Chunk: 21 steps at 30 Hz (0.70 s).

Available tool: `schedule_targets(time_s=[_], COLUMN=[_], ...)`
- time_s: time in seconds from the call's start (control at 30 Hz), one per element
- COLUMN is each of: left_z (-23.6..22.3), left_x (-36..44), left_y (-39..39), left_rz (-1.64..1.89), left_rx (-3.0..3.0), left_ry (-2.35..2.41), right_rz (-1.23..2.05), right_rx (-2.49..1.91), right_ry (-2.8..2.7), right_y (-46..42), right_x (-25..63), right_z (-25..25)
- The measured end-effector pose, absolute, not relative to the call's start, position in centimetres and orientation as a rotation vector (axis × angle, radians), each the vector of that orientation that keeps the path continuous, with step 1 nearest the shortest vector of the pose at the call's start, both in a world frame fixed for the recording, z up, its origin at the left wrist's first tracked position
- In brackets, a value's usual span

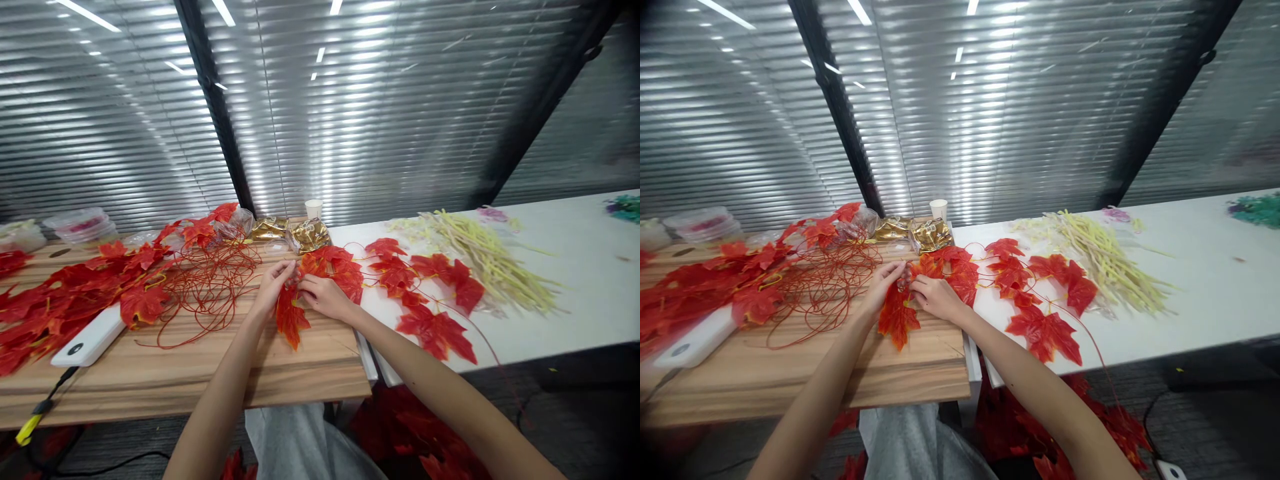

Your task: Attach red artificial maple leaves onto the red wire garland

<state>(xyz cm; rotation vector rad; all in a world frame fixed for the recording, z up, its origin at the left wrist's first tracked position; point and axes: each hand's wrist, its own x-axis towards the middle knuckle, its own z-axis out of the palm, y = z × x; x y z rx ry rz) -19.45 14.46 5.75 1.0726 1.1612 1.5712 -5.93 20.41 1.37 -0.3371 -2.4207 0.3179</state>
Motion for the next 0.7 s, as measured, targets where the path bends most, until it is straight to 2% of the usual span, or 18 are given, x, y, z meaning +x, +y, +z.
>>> schedule_targets(time_s=[0.7], left_z=[5.61], left_x=[-19.46], left_y=[14.59], left_rz=[1.487], left_rx=[1.258], left_ry=[1.307], right_rz=[0.309], right_rx=[-0.341], right_ry=[-2.451], right_y=[20.38], right_x=[-6.05], right_z=[1.25])
